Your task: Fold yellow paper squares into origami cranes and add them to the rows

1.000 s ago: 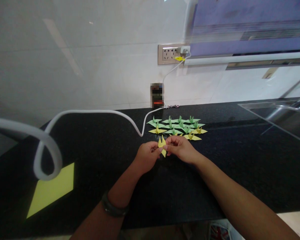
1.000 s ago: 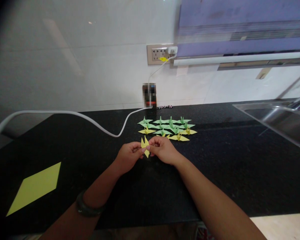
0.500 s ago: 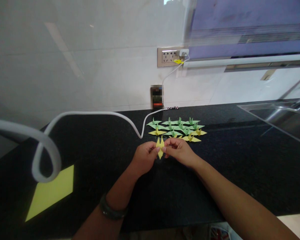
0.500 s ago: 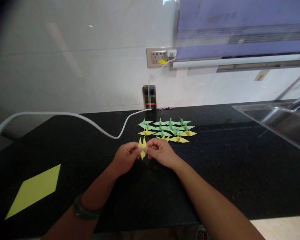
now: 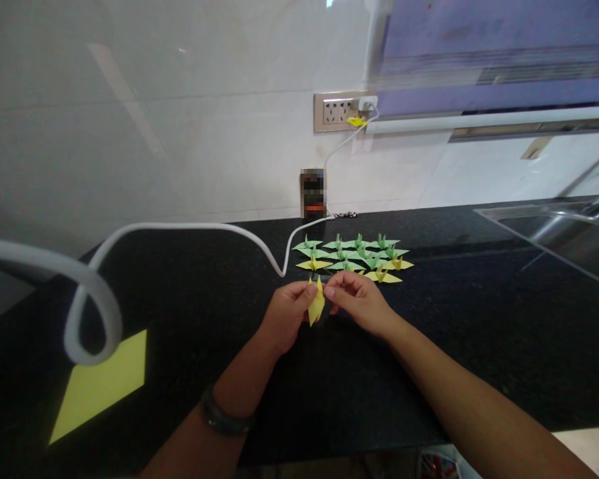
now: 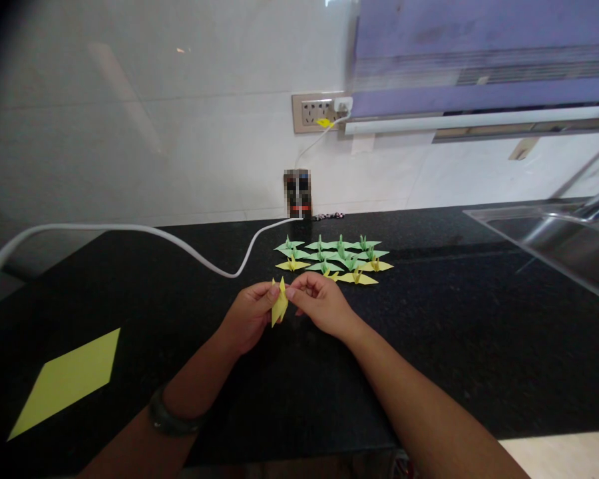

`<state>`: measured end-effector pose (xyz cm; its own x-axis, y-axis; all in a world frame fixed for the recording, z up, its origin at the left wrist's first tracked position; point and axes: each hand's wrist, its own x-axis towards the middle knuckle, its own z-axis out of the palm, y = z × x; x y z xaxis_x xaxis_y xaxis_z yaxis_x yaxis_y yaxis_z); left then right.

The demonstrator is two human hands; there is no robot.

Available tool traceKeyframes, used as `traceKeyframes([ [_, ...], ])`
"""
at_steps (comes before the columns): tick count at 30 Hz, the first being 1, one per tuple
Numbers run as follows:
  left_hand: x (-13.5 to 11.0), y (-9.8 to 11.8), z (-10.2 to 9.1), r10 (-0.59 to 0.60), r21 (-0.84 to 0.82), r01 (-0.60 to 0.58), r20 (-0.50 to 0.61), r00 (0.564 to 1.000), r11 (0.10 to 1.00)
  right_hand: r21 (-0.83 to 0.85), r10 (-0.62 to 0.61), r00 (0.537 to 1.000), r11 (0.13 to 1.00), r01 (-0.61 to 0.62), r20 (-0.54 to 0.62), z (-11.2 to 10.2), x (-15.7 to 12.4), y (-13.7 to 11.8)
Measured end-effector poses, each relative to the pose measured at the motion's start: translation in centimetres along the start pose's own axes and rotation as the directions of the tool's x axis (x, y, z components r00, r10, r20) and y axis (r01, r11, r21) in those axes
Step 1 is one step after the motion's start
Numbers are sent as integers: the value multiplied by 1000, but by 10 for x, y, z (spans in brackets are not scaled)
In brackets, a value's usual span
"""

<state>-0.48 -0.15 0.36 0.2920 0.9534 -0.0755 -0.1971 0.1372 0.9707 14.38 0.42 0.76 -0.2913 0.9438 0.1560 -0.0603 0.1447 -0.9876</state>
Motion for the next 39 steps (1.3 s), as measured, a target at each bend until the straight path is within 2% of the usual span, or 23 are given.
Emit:
traceKeyframes([
  [3,-1,0,0,-44,-42,46,50,998,998,61,-35,999,998,36,-11,-2,2,0],
  [8,-2,-1,1,-107,-106,122,136,985,987,-9,-29,999,1000,29,27,-6,3,4],
  [16,-2,-4,-1,-141,-78,152,126,982,985,-55,9,996,998,-4,93,-11,2,5],
  [23,-1,-6,0,-137,-96,148,119,983,984,-198,-120,986,970,142,115,-12,1,4],
  [26,0,-6,0,-104,-116,113,82,991,987,-317,-208,972,920,231,107,-11,0,2],
  [31,0,-6,3,-98,-123,100,20,995,987,-517,-395,908,753,408,142,-11,-1,-3],
  [35,1,-5,7,-112,-106,105,-72,991,989,-564,-465,864,667,486,194,-12,0,-5],
  [39,1,-2,8,-104,-127,93,-82,991,988,-569,-482,850,646,508,212,-12,0,-6],
])
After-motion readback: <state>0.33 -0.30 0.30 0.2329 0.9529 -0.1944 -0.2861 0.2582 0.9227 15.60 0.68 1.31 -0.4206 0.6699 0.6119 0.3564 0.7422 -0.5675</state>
